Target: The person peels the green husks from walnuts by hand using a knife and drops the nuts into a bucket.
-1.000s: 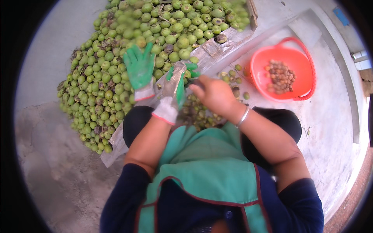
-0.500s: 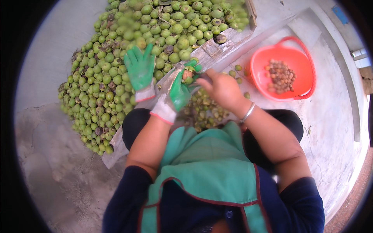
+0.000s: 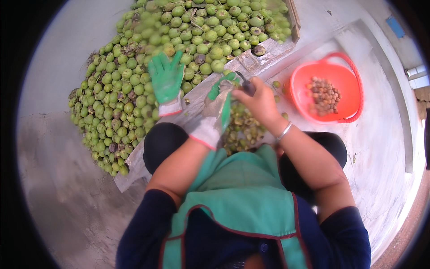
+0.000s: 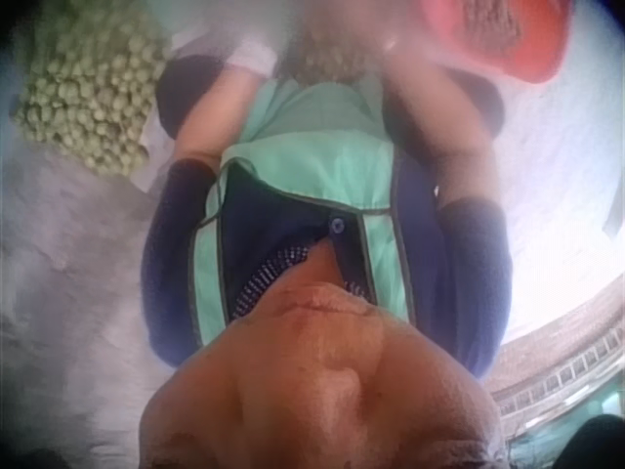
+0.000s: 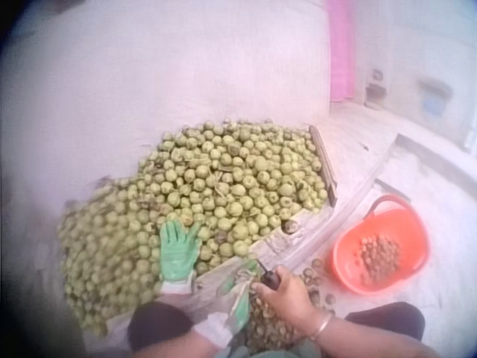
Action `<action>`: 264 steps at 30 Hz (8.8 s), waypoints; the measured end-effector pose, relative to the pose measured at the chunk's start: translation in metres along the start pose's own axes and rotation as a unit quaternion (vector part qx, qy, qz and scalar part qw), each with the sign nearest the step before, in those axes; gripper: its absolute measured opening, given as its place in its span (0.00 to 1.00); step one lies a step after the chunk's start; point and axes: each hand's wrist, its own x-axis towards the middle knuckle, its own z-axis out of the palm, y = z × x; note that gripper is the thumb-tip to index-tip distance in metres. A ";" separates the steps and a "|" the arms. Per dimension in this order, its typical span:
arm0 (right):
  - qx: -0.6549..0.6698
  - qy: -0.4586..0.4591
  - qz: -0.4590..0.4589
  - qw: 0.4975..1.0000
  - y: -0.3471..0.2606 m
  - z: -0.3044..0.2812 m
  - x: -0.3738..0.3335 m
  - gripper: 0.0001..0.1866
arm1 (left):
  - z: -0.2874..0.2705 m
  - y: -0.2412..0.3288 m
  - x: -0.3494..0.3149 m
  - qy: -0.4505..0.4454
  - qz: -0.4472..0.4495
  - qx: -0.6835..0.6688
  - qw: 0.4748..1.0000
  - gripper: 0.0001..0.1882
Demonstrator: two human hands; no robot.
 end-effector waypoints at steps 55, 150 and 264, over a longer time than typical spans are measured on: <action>0.050 -0.194 -0.096 0.975 -0.128 0.258 0.109 0.13 | -0.155 0.145 0.035 0.314 0.084 -0.461 0.826 0.19; -0.076 -0.098 -0.120 0.985 0.007 -0.025 -0.016 0.17 | -0.015 0.039 0.014 -0.127 -0.190 -0.026 0.973 0.25; -0.155 -0.087 -0.162 0.971 -0.002 -0.021 -0.023 0.19 | -0.023 0.053 0.017 -0.060 -0.191 -0.080 0.976 0.23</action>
